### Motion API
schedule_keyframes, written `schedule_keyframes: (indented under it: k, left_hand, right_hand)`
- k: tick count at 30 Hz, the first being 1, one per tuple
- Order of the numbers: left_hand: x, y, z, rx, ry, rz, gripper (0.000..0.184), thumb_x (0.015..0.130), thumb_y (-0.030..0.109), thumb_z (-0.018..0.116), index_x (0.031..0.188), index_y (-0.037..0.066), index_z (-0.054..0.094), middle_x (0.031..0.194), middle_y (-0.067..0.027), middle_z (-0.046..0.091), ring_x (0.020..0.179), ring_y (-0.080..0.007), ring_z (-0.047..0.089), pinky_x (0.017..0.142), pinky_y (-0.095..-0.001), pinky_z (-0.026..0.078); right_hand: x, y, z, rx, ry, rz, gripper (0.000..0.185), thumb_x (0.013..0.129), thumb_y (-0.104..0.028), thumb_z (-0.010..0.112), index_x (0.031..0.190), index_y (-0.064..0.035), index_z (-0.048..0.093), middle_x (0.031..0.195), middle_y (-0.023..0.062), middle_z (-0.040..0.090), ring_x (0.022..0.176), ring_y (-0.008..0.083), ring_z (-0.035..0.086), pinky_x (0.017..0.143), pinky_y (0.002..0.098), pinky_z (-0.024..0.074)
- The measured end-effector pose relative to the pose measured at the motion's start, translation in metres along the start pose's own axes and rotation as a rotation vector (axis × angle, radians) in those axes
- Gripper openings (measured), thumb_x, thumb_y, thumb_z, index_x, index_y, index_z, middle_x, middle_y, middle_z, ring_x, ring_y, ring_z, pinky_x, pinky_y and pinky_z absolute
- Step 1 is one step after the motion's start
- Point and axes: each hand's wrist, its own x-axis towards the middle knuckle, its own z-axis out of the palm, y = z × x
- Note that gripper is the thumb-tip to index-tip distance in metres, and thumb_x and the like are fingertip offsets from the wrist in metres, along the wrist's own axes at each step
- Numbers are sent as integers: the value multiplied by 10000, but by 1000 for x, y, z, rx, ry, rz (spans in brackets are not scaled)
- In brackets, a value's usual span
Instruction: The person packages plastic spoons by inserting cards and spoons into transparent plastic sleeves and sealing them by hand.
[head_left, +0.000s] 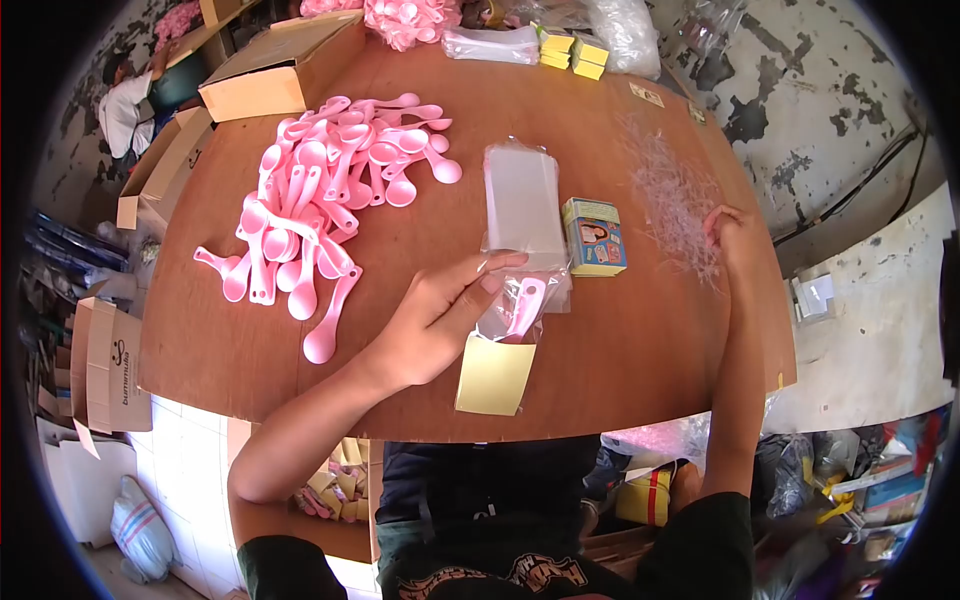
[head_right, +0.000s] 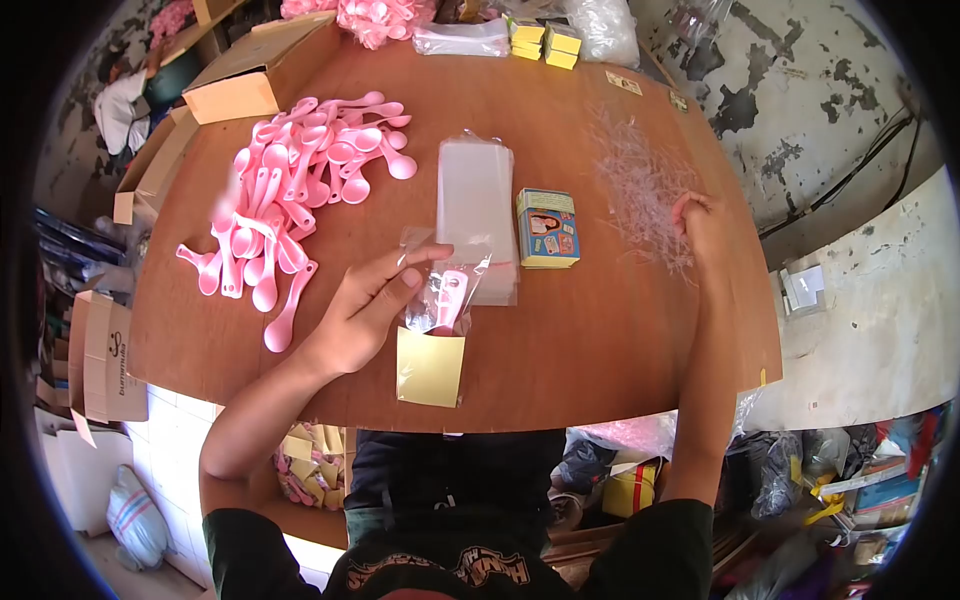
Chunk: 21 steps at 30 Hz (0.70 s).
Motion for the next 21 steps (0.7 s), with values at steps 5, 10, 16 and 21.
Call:
schedule_keyframes:
  k: [5,10,16,21]
  left_hand:
    - [0,-5,0,-25,16,9,303,1018,135,439,1247,-24,560,909,-106,676,837,-112,621,774,-282,495]
    - [-1,2,1,-62,6,-1,338,1033,184,412,1294,28,560,754,7,544,705,-59,498,655,-237,421]
    - [-1,-5,9,-7,8,51,334,1026,166,415,1284,10,559,778,-2,576,682,-56,484,641,-231,408]
    - [-1,-4,9,-47,7,2,322,1019,146,424,1272,3,564,739,9,548,659,-47,452,615,-220,381]
  right_hand:
    - [-8,15,-4,431,93,-82,311,841,-43,450,1065,31,652,941,112,672,844,180,639,728,271,505]
    - [-22,59,-28,285,222,-149,323,860,29,487,1148,53,628,967,106,682,915,169,643,807,266,513]
    - [-48,87,-23,-241,344,-287,214,852,-8,641,1061,-4,686,919,107,718,822,153,691,736,272,534]
    - [-37,111,-11,-249,455,-458,138,838,0,670,971,-19,697,892,119,715,779,167,702,701,280,543]
